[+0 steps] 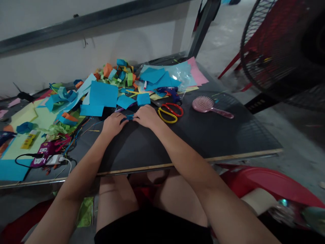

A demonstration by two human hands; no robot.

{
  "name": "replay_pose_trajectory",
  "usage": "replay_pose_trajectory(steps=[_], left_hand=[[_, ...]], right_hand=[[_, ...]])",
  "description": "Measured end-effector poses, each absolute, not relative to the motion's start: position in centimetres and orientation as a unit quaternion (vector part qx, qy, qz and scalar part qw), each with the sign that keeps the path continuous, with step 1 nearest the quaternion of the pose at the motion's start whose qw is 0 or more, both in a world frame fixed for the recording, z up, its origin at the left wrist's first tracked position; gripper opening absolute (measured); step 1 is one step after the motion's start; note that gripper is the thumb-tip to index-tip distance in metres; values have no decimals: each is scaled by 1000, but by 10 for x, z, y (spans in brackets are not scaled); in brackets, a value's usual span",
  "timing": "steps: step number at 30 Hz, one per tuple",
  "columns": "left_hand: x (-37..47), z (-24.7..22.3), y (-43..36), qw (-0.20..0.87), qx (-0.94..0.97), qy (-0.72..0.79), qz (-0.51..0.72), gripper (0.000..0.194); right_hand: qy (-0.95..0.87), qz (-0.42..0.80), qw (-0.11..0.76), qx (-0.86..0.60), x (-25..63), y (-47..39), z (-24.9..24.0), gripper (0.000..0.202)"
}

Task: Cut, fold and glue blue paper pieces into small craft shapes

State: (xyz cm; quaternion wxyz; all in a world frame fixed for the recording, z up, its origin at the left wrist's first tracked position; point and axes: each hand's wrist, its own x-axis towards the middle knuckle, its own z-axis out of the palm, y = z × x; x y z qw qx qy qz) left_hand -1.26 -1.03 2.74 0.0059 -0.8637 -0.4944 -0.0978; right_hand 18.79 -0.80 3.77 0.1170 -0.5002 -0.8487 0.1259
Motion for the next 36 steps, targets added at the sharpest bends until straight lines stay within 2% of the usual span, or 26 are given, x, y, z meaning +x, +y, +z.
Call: replay_pose_trajectory(steps=[3, 6, 10, 17, 23, 36], left_hand=[[-14, 27, -7, 1, -867, -486, -108, 25], [-14, 29, -7, -2, -869, -483, -109, 27], [-11, 29, -8, -13, -855, -504, -123, 26], [-12, 23, -3, -49, -802, -568, -181, 19], [-17, 24, 2, -80, -795, -570, -192, 13], [-21, 19, 11, -117, -793, -562, -202, 9]], right_hand=[[-849, 74, 111, -511, 185, -10, 38, 26], [-859, 62, 139, -488, 184, -12, 38, 27], [-854, 98, 154, -487, 184, -12, 36, 27], [-779, 166, 170, -580, 184, -7, 32, 20], [-738, 170, 200, -621, 187, -5, 30, 16], [-734, 167, 193, -629, 189, -5, 30, 18]])
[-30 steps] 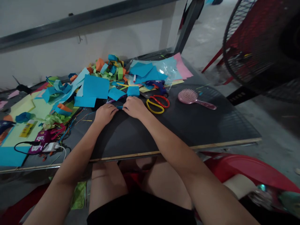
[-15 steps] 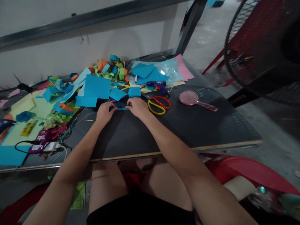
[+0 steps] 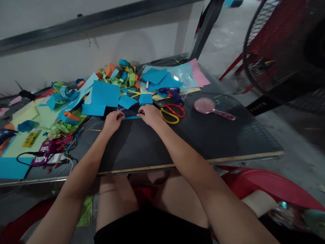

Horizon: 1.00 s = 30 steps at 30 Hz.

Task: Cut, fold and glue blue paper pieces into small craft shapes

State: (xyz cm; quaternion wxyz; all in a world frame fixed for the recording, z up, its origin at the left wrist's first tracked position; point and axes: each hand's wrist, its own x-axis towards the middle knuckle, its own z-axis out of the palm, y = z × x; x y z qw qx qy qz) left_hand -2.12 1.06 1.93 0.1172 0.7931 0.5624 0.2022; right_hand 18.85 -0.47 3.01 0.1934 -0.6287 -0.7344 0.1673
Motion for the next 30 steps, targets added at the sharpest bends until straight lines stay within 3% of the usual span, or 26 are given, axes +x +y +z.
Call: replay_pose_trajectory(steps=[16, 20, 25, 30], left_hand=[[-22, 17, 8, 66, 809, 561, 164, 11], [-27, 16, 7, 36, 848, 515, 119, 21], [-30, 17, 5, 34, 873, 472, 116, 26], [-27, 17, 4, 34, 897, 419, 138, 31]], right_hand=[[-820, 123, 157, -537, 179, -9, 33, 20], [-799, 157, 193, -548, 179, -6, 27, 14], [-752, 248, 249, -558, 182, -2, 20, 36], [-734, 302, 254, -552, 184, -1, 22, 24]])
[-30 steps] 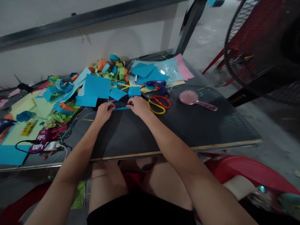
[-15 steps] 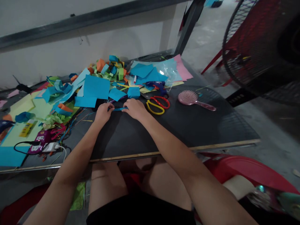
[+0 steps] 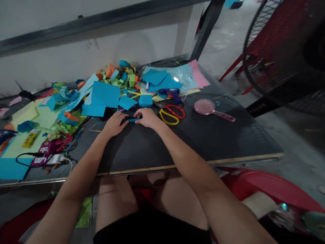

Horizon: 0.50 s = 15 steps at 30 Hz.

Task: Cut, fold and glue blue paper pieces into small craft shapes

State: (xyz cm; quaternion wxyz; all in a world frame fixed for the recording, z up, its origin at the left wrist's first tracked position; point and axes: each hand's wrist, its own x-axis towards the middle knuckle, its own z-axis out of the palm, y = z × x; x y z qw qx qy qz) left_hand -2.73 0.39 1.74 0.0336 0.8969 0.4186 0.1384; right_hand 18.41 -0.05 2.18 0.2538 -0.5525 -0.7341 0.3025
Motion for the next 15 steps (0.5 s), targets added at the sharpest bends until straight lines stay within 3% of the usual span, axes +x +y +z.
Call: replay_pose_trajectory(steps=[6, 13, 15], left_hand=[[-27, 11, 8, -9, 904, 393, 166, 26], [-27, 7, 13, 64, 864, 445, 228, 13], [-27, 6, 13, 62, 852, 467, 229, 13]], right_hand=[[-768, 286, 280, -500, 183, -2, 23, 13], [-774, 233, 298, -508, 184, -1, 19, 34], [-790, 206, 271, -511, 183, -2, 20, 28]])
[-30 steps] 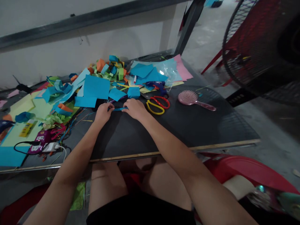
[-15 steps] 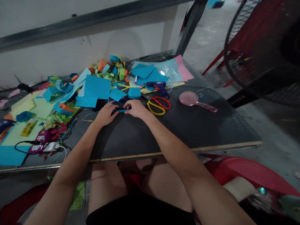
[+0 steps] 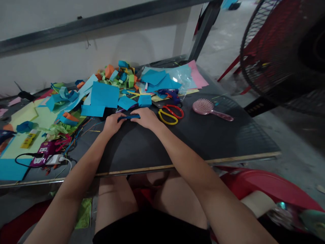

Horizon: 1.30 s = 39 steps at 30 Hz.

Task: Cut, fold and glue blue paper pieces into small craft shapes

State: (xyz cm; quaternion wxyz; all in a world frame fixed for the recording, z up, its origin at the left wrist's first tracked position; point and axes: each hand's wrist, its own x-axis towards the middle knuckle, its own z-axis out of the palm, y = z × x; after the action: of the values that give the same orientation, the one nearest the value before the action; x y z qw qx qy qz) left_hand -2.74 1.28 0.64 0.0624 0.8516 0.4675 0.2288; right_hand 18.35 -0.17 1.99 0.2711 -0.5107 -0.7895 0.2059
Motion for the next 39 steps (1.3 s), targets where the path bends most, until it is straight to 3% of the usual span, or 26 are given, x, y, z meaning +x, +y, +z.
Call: replay_pose_trajectory(steps=[6, 15, 24, 39], left_hand=[[-26, 7, 11, 8, 868, 437, 237, 21], [-25, 9, 9, -11, 873, 439, 211, 19], [-22, 12, 5, -4, 866, 449, 222, 20], [-25, 8, 4, -21, 863, 458, 212, 25]], right_hand=[[-820, 110, 205, -522, 181, -7, 27, 27], [-824, 121, 163, -529, 176, -11, 38, 25], [-857, 38, 181, -482, 175, -7, 31, 28], [-867, 14, 211, -452, 180, -9, 31, 26]])
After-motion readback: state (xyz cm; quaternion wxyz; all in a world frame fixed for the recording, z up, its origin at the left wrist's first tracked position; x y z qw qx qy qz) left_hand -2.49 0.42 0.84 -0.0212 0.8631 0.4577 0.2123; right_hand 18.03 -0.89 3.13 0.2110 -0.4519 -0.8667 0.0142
